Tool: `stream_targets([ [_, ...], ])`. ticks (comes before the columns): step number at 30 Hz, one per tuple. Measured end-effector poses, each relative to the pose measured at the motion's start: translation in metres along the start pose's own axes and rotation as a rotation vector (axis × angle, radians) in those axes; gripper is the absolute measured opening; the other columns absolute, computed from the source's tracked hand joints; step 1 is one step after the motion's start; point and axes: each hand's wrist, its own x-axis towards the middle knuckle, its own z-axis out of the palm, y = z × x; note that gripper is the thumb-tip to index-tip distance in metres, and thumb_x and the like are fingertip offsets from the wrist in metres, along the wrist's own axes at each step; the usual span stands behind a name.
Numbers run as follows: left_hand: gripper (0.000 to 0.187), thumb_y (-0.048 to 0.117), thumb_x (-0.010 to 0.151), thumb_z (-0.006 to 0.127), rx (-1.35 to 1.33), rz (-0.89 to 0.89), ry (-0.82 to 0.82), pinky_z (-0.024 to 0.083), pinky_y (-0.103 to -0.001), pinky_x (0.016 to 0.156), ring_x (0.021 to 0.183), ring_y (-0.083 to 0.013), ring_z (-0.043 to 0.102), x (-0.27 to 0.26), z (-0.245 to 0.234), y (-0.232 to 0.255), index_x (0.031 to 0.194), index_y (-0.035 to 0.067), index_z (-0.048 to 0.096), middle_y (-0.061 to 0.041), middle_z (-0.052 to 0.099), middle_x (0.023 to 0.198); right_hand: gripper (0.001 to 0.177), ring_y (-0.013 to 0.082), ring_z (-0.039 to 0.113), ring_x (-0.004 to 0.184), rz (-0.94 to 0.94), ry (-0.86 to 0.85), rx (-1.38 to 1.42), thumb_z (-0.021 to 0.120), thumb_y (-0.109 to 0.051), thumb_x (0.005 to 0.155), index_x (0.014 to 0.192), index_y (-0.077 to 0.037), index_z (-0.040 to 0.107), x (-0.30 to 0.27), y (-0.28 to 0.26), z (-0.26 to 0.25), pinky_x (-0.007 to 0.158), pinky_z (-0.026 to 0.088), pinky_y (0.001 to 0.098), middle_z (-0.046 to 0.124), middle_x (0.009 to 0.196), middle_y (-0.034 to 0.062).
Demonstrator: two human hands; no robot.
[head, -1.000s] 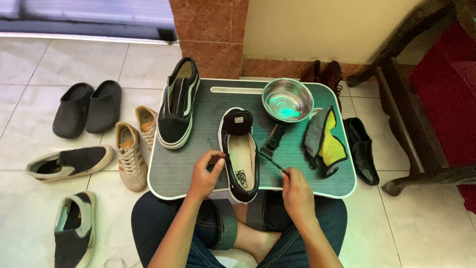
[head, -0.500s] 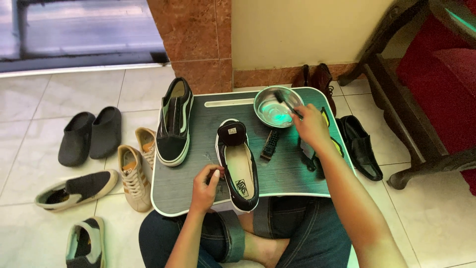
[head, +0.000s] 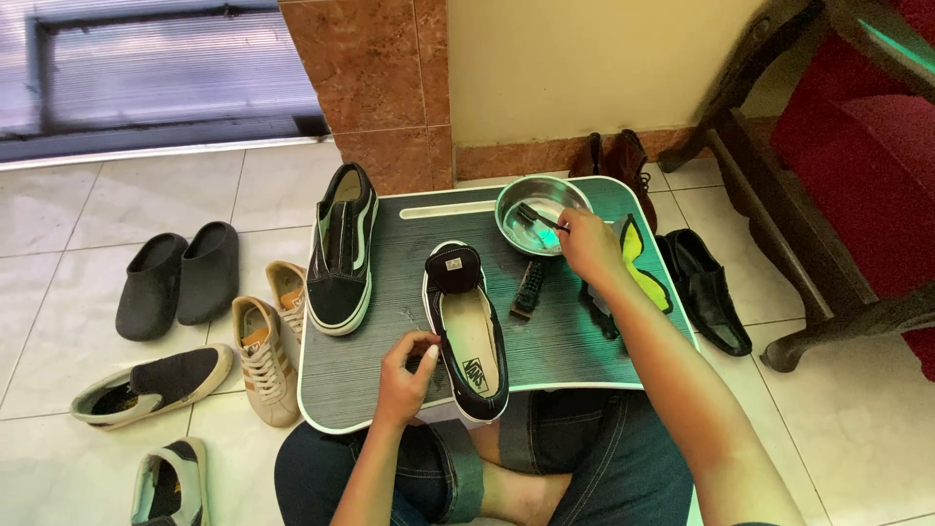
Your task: Cleaning the interior lining and exterior of a black sneaker using a brush, cloth, and cleaning solution.
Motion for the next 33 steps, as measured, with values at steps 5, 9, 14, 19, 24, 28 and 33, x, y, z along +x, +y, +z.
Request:
stream_targets([
  [5, 0.027, 0.033, 0.101, 0.068, -0.003, -0.007, -0.002, 0.058, -0.043, 0.084, 0.084, -0.0259, 0.074, 0.0, 0.0, 0.0, 0.108, 0.009, 0.08, -0.014, 0.079, 0.089, 0.014, 0.045, 0.077, 0.099, 0.011, -0.007, -0.017, 0.071, -0.023, 0.098, 0.108, -0.014, 0.076, -0.001, -0.005, -0.001, 0.087, 0.061, 0.0575, 0.076, 0.102, 0.0146],
  [9, 0.028, 0.033, 0.1, 0.068, 0.002, -0.001, -0.003, 0.059, -0.043, 0.084, 0.085, -0.0262, 0.075, 0.0, -0.001, -0.005, 0.108, 0.009, 0.08, -0.013, 0.08, 0.09, 0.015, 0.0453, 0.076, 0.101, 0.026, 0.03, 0.018, 0.069, -0.025, 0.1, 0.111, -0.016, 0.074, -0.01, -0.015, -0.017, 0.089, 0.06, 0.0581, 0.075, 0.104, 0.0142],
  [14, 0.029, 0.032, 0.101, 0.064, -0.039, 0.026, 0.015, 0.058, -0.044, 0.084, 0.082, -0.027, 0.073, 0.001, -0.001, 0.005, 0.107, 0.008, 0.079, -0.015, 0.078, 0.087, 0.015, 0.0461, 0.074, 0.103, 0.052, 0.019, 0.022, 0.069, -0.025, 0.101, 0.113, -0.016, 0.073, -0.02, -0.014, -0.022, 0.091, 0.059, 0.0585, 0.075, 0.106, 0.0148],
  [19, 0.033, 0.03, 0.107, 0.054, -0.095, 0.096, 0.135, 0.055, -0.042, 0.083, 0.083, -0.0248, 0.067, -0.005, 0.001, 0.009, 0.107, 0.006, 0.076, -0.013, 0.071, 0.084, 0.014, 0.0425, 0.075, 0.103, 0.072, -0.015, -0.028, 0.069, -0.028, 0.101, 0.111, -0.02, 0.075, -0.016, -0.002, -0.009, 0.091, 0.06, 0.0561, 0.076, 0.105, 0.0106],
  [24, 0.02, 0.028, 0.098, 0.054, -0.674, 0.247, -0.038, 0.043, -0.035, 0.081, 0.086, -0.0175, 0.051, -0.027, 0.018, 0.146, 0.095, 0.009, 0.06, -0.008, 0.057, 0.096, 0.016, 0.0399, 0.072, 0.088, 0.022, 0.079, -0.014, 0.071, -0.024, 0.098, 0.105, -0.011, 0.077, -0.019, -0.009, -0.012, 0.076, 0.054, 0.0516, 0.078, 0.101, 0.0113],
  [28, 0.033, 0.038, 0.111, 0.064, -0.963, 0.398, -0.264, 0.046, -0.03, 0.069, 0.074, -0.0171, 0.06, -0.042, 0.019, 0.255, 0.091, 0.012, 0.066, -0.008, 0.067, 0.088, 0.017, 0.0416, 0.071, 0.084, 0.001, 0.085, -0.032, 0.072, -0.026, 0.095, 0.102, -0.012, 0.078, -0.013, 0.0, -0.006, 0.072, 0.054, 0.0523, 0.078, 0.098, 0.0124],
  [33, 0.037, 0.046, 0.114, 0.055, -0.895, 0.361, -0.386, 0.05, -0.031, 0.081, 0.086, -0.0174, 0.062, -0.046, 0.003, 0.26, 0.098, 0.014, 0.066, -0.007, 0.067, 0.099, 0.015, 0.0484, 0.075, 0.104, 0.074, -0.066, -0.044, 0.071, -0.023, 0.099, 0.111, -0.016, 0.078, -0.006, 0.004, -0.006, 0.088, 0.059, 0.0606, 0.081, 0.106, 0.0171],
])
